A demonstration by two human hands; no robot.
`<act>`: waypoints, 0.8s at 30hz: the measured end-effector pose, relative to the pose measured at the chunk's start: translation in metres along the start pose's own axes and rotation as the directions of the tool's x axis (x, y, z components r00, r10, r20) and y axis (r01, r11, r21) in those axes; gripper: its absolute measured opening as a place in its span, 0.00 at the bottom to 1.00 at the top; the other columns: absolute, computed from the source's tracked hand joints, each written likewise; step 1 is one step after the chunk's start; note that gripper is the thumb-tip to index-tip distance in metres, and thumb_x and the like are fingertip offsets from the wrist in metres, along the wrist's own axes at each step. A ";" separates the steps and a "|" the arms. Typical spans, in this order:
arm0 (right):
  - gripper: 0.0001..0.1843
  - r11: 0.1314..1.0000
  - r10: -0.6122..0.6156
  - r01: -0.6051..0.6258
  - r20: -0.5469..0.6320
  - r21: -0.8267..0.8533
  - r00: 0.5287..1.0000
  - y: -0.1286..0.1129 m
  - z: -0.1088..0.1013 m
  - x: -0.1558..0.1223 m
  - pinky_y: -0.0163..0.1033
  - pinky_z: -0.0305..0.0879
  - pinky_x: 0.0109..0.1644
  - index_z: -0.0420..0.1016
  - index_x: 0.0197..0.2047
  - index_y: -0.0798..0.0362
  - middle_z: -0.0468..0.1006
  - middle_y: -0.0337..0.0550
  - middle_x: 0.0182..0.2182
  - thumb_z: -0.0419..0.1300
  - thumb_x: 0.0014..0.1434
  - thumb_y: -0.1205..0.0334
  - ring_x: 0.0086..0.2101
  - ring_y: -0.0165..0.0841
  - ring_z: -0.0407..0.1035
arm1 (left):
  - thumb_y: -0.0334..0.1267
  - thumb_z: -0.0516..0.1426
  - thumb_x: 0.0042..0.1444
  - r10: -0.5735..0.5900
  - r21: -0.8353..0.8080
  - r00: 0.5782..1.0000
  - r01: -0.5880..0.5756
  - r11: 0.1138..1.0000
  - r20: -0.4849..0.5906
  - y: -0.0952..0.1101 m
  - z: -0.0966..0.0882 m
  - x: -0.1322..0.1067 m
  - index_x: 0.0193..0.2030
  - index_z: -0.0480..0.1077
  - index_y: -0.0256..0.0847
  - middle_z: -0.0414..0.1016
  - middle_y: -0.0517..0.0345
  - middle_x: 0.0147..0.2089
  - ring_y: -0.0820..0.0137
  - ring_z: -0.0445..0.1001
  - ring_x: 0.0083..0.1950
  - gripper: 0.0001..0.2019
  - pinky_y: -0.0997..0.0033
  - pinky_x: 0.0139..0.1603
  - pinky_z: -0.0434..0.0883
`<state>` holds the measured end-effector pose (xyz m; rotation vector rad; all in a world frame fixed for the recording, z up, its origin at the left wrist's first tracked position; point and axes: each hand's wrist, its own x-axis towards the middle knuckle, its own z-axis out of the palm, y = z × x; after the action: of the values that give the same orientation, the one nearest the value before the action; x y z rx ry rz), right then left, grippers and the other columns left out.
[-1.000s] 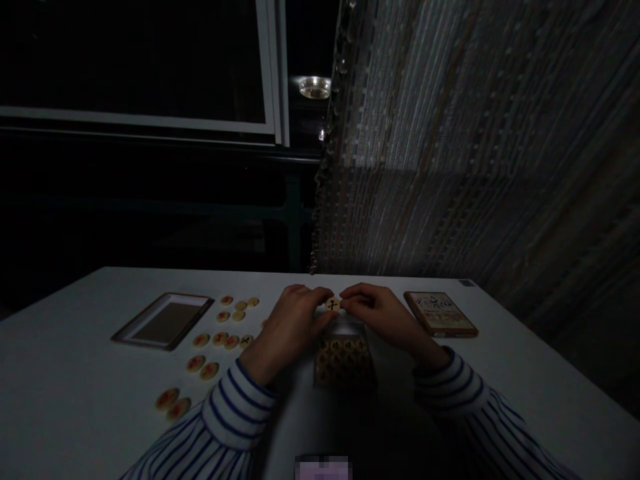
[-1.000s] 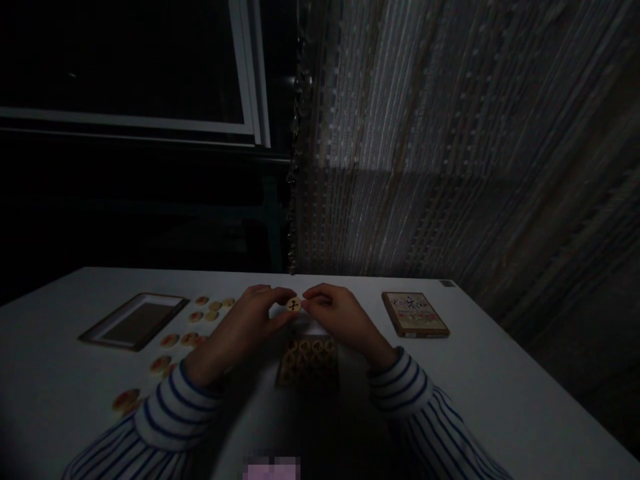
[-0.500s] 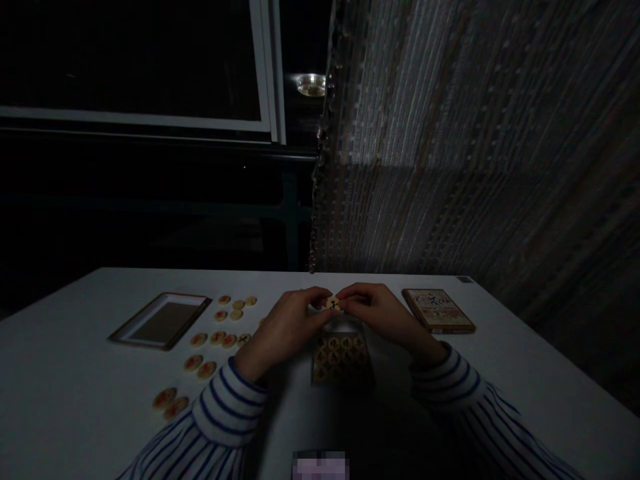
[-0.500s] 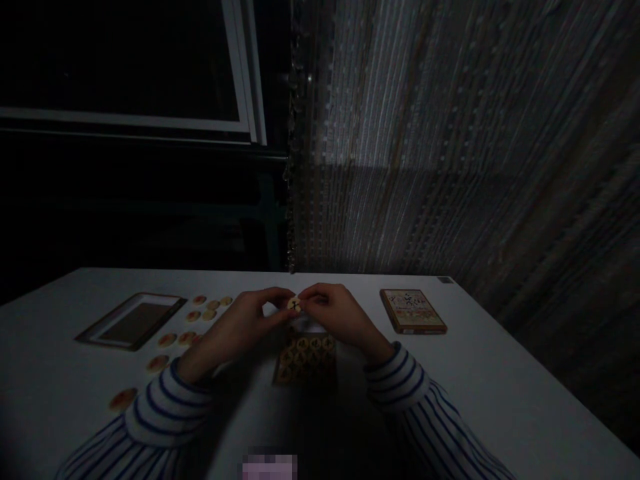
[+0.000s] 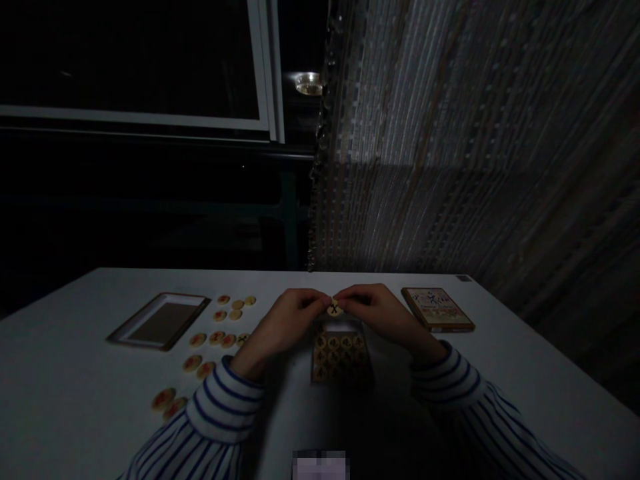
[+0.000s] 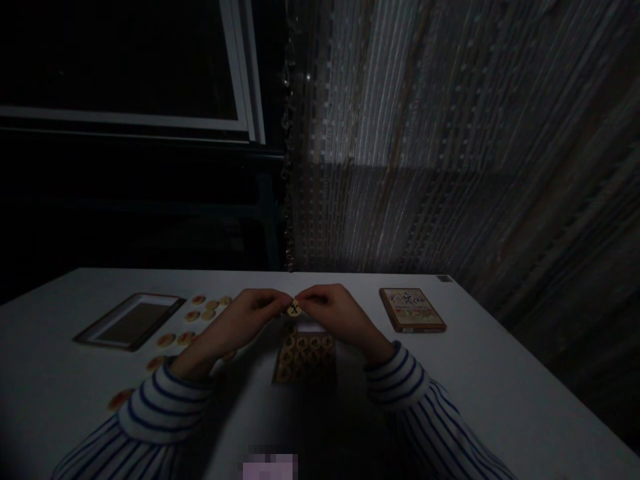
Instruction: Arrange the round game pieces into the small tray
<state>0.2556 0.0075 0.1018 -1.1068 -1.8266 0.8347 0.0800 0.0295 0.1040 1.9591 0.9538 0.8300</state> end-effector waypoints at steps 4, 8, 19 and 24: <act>0.12 1.000 0.002 -0.002 0.018 0.000 1.000 -0.002 0.000 -0.001 0.38 0.64 0.41 0.76 0.35 0.56 0.77 0.43 0.32 0.55 0.52 0.60 0.35 0.32 0.69 | 0.45 0.50 0.51 -0.006 -0.017 1.000 0.007 1.000 0.010 -0.001 0.000 0.000 0.33 0.73 0.37 0.75 0.57 0.32 0.69 0.70 0.35 0.15 0.72 0.35 0.65; 0.10 1.000 0.022 -0.022 0.014 -0.004 1.000 -0.003 0.001 0.000 0.38 0.65 0.40 0.75 0.35 0.55 0.77 0.42 0.32 0.55 0.51 0.61 0.35 0.32 0.69 | 0.45 0.51 0.51 -0.013 -0.021 1.000 0.014 1.000 0.024 -0.003 0.000 0.000 0.34 0.73 0.37 0.76 0.57 0.33 0.69 0.71 0.35 0.15 0.72 0.36 0.65; 0.11 0.999 0.045 -0.047 -0.086 -0.020 0.995 0.001 0.002 0.002 0.38 0.64 0.41 0.74 0.36 0.57 0.76 0.44 0.33 0.55 0.50 0.61 0.36 0.32 0.69 | 0.43 0.52 0.49 -0.047 -0.084 0.999 0.045 0.995 -0.013 -0.004 -0.002 0.001 0.33 0.72 0.35 0.75 0.56 0.31 0.71 0.69 0.33 0.14 0.72 0.34 0.65; 0.12 0.997 0.074 -0.071 -0.089 0.037 0.993 0.001 0.003 0.002 0.38 0.64 0.42 0.73 0.36 0.57 0.76 0.44 0.34 0.56 0.50 0.60 0.36 0.32 0.69 | 0.43 0.52 0.49 -0.068 -0.090 0.997 0.064 0.994 -0.038 -0.001 -0.003 0.002 0.32 0.72 0.34 0.74 0.55 0.31 0.71 0.69 0.32 0.14 0.72 0.33 0.65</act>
<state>0.2528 0.0094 0.0999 -1.1764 -1.7009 0.8404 0.0783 0.0324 0.1047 1.8314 0.9837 0.8638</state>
